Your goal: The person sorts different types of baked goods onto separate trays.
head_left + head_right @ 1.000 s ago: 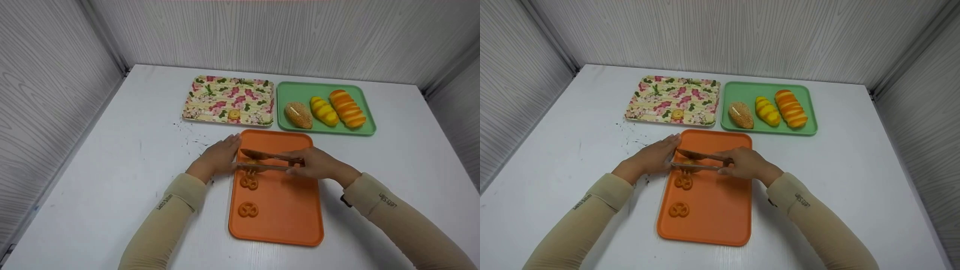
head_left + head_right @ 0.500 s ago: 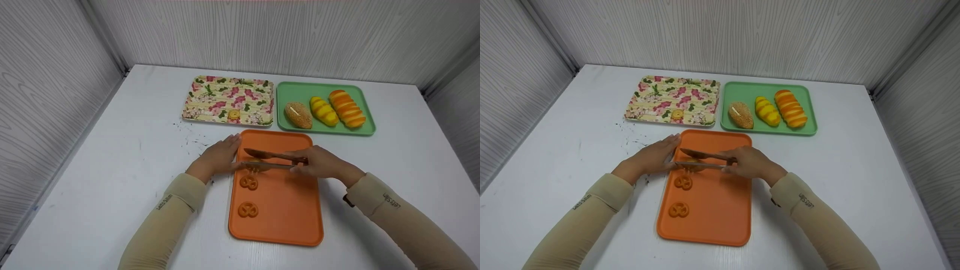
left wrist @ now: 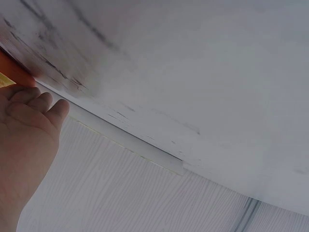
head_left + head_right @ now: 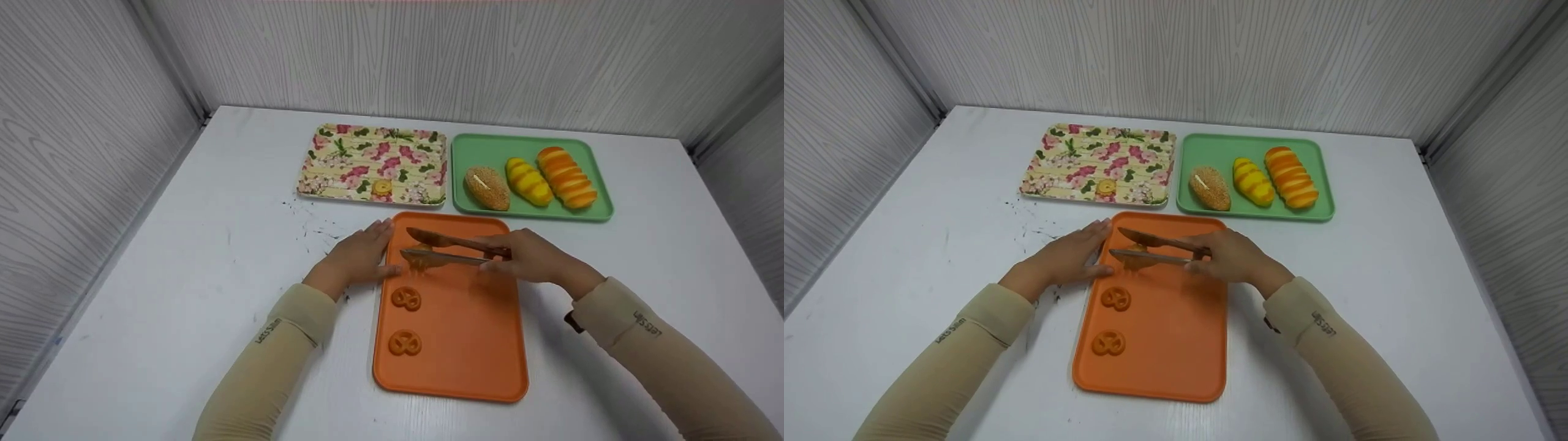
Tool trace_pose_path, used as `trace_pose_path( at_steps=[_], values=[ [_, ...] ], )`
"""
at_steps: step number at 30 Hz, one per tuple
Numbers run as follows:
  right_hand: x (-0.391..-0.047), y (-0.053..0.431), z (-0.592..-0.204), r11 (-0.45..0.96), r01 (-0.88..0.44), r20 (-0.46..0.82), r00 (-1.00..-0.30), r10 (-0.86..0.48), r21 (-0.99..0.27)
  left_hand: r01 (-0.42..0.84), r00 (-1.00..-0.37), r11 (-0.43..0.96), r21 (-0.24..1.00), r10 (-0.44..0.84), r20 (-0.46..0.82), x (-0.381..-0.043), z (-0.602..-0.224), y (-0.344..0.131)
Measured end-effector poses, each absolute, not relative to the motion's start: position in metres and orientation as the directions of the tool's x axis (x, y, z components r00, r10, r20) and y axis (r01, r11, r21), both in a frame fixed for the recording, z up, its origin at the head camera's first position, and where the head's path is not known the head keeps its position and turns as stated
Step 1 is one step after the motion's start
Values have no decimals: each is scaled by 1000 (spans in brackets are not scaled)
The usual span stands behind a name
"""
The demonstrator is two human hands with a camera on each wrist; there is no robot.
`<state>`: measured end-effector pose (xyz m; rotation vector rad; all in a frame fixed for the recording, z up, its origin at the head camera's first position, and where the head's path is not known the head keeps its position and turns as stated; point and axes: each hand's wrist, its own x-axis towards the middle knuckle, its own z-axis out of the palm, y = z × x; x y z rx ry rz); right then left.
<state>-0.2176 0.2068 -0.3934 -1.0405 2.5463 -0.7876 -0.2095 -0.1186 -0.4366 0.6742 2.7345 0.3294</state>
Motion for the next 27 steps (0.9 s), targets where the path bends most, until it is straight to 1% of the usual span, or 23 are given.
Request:
trace_pose_path(
  at_steps=[5, 10, 14, 16, 21, 27],
  values=[
    [-224, 204, -387, 618, -529, -54, -733, -678, -581, 403, -846, 871, 280, 472, -250, -209, -436, -119],
    [-233, 198, -380, 618, -448, -92, -759, -645, -646, 403, -844, 873, 276, 471, -257, -208, -435, -118],
    [-242, 193, -377, 626, -396, -105, -785, -610, -672, 399, -845, 870, 289, 472, -251, -208, -434, -118],
    [-247, 189, -376, 626, -388, -98, -795, -598, -676, 396, -848, 870, 293, 469, -247, -208, -434, -118],
    [-257, 182, -376, 625, -415, -59, -802, -595, -661, 395, -851, 867, 304, 470, -234, -208, -435, -118],
    [-267, 173, -377, 664, -399, -49, -834, -549, -632, 396, -851, 865, 308, 472, -231, -207, -435, -118]
  ],
)
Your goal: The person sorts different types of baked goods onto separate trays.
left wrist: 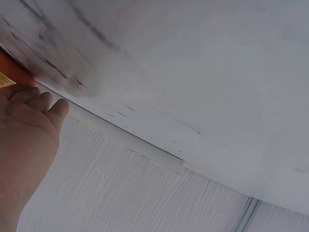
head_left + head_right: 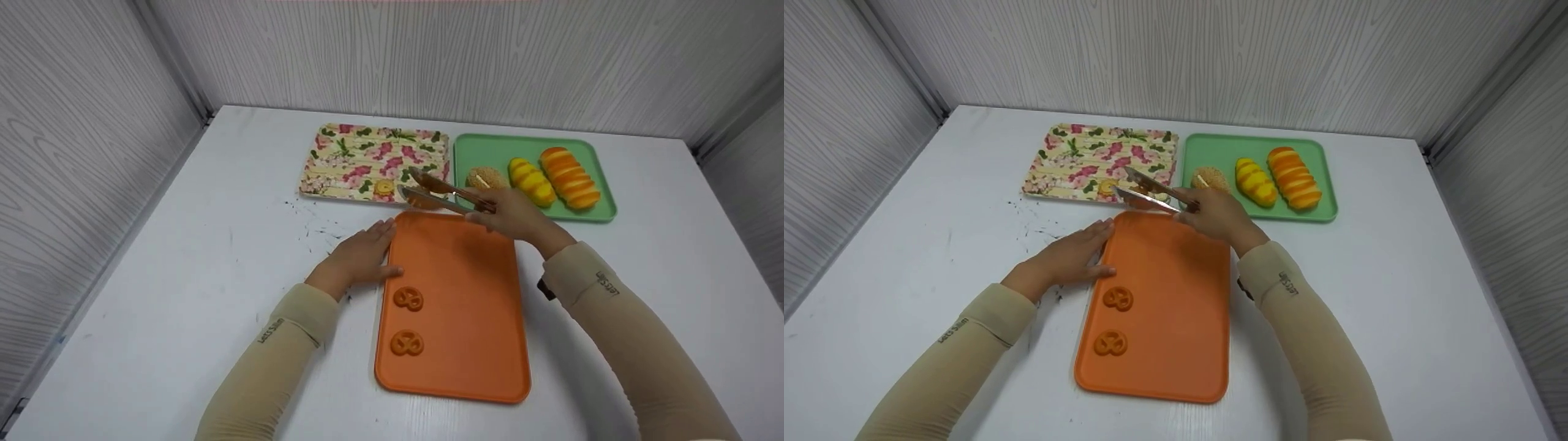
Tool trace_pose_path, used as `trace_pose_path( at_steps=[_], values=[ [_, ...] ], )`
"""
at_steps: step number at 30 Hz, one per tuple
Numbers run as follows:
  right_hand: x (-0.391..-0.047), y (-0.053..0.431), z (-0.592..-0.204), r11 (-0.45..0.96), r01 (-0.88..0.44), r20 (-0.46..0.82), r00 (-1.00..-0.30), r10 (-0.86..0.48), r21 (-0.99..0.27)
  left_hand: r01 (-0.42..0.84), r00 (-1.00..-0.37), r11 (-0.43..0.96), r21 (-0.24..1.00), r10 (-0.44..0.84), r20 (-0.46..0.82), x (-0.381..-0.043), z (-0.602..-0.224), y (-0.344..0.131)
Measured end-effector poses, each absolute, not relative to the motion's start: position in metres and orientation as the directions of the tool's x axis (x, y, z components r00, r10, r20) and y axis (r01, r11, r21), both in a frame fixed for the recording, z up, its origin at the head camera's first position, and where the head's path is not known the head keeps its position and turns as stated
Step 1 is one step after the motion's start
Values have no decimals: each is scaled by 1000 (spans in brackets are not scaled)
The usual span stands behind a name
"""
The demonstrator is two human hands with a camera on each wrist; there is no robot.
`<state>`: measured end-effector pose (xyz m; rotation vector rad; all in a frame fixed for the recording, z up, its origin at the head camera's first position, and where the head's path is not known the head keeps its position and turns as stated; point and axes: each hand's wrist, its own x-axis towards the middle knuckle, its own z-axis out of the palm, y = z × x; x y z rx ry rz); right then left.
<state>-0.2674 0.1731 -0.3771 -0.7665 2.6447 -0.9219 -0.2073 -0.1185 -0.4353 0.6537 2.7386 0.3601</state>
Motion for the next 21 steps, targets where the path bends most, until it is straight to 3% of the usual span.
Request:
trace_pose_path(
  at_steps=[21],
  values=[
    [-287, 143, -389, 797, -309, -48, -920, -388, -519, 394, -850, 866, 308, 471, -237, -207, -436, -119]
  ],
)
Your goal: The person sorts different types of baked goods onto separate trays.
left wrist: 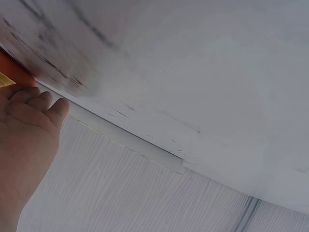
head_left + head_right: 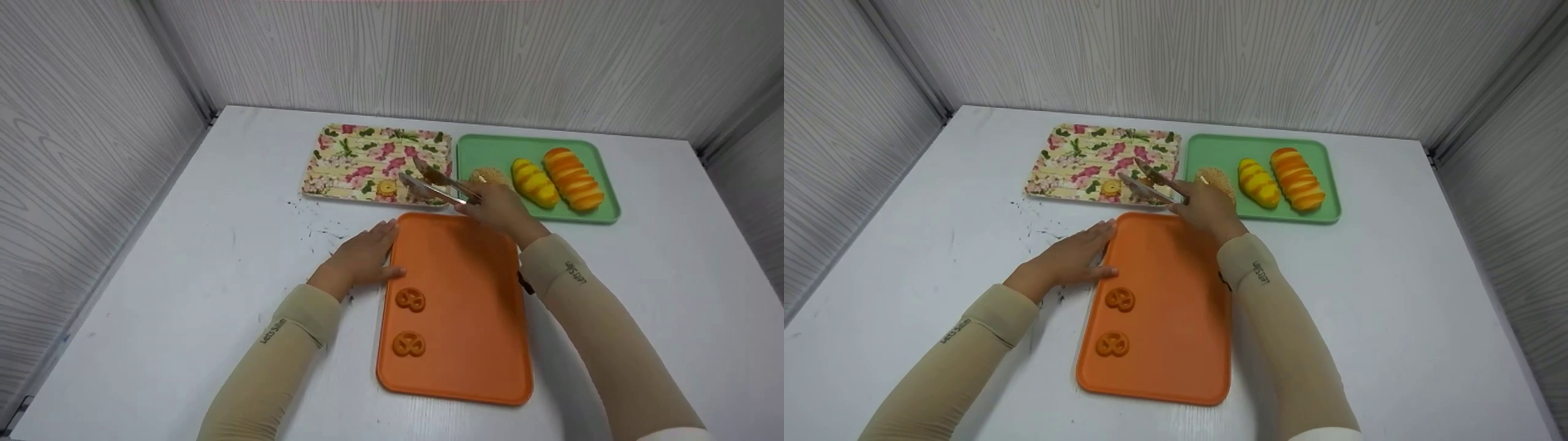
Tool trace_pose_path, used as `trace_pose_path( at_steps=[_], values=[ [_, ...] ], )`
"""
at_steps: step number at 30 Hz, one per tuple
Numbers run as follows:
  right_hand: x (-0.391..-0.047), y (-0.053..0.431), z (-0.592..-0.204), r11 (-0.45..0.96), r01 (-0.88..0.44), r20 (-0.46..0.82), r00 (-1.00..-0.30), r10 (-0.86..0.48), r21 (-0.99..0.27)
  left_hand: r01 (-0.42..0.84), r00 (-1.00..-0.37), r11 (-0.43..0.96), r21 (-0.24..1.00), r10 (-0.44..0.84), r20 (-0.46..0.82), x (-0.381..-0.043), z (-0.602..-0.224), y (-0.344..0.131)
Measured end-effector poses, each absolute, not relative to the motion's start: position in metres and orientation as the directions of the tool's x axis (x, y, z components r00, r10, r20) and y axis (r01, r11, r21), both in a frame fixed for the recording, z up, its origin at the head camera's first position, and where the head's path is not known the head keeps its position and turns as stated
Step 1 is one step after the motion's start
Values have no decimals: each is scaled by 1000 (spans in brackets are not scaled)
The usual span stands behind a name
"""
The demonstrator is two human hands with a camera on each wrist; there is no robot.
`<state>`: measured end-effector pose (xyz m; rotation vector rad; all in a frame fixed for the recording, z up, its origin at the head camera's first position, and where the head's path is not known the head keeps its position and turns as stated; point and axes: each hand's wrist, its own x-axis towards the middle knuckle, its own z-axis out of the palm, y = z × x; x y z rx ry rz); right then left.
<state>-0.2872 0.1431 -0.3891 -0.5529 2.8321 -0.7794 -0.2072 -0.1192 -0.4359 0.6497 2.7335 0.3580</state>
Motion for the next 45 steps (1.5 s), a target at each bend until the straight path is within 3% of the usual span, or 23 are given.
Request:
trace_pose_path(
  at_steps=[21, 35, 45],
  values=[
    [-290, 145, -396, 799, -290, -93, -915, -394, -526, 397, -850, 866, 303, 471, -234, -207, -435, -118],
    [-279, 150, -378, 685, -245, -68, -916, -396, -687, 388, -858, 870, 304, 462, -227, -205, -434, -118],
    [-268, 155, -370, 651, -271, -42, -905, -423, -709, 395, -854, 869, 299, 467, -228, -208, -437, -118]
  ],
)
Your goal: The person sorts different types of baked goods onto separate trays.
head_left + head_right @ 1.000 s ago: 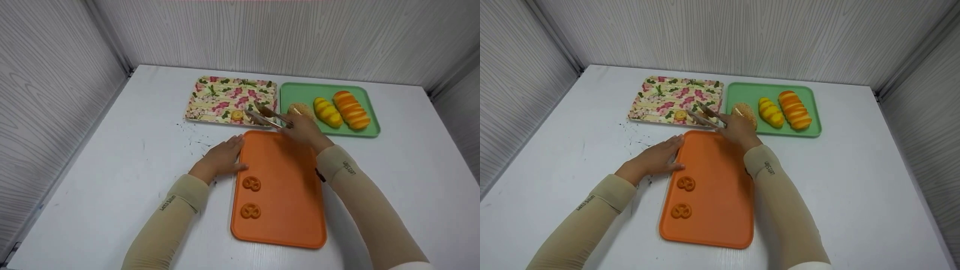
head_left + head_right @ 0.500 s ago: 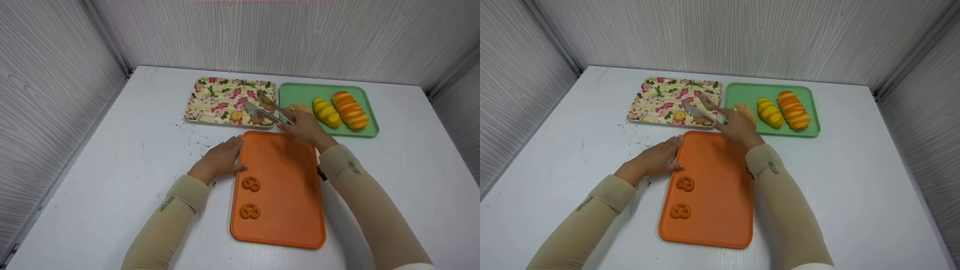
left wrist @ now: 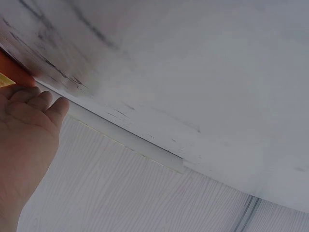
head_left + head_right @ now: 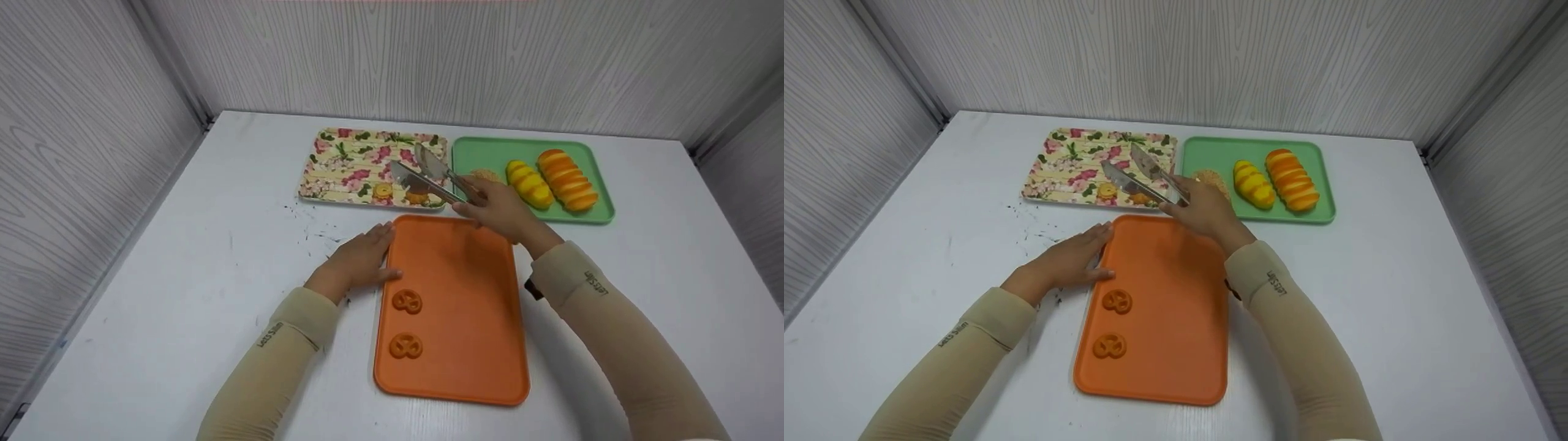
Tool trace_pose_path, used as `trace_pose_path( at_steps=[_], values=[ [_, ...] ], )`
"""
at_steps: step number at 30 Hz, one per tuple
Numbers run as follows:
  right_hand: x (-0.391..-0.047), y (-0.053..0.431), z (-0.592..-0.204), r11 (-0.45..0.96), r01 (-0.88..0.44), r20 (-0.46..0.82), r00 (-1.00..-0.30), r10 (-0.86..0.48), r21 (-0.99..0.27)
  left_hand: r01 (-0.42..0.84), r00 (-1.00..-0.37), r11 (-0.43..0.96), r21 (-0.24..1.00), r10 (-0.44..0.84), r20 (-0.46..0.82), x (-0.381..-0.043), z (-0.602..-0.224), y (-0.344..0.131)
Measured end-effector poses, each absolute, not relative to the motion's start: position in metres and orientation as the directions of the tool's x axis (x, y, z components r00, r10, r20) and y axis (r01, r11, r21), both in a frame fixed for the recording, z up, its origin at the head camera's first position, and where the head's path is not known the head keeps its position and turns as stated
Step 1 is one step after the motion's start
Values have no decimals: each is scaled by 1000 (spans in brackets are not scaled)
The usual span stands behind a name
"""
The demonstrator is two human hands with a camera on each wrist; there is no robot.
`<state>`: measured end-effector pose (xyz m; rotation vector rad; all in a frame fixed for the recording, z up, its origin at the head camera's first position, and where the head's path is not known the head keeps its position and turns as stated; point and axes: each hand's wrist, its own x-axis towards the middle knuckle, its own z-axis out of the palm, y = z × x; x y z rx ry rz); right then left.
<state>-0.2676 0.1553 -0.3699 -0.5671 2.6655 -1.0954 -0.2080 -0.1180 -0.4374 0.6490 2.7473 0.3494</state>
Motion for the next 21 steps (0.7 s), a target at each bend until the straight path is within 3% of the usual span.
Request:
trace_pose_path(
  at_steps=[21],
  values=[
    [-225, 184, -383, 571, -340, -53, -826, -561, -747, 415, -846, 863, 287, 482, -227, -208, -436, -118]
  ],
)
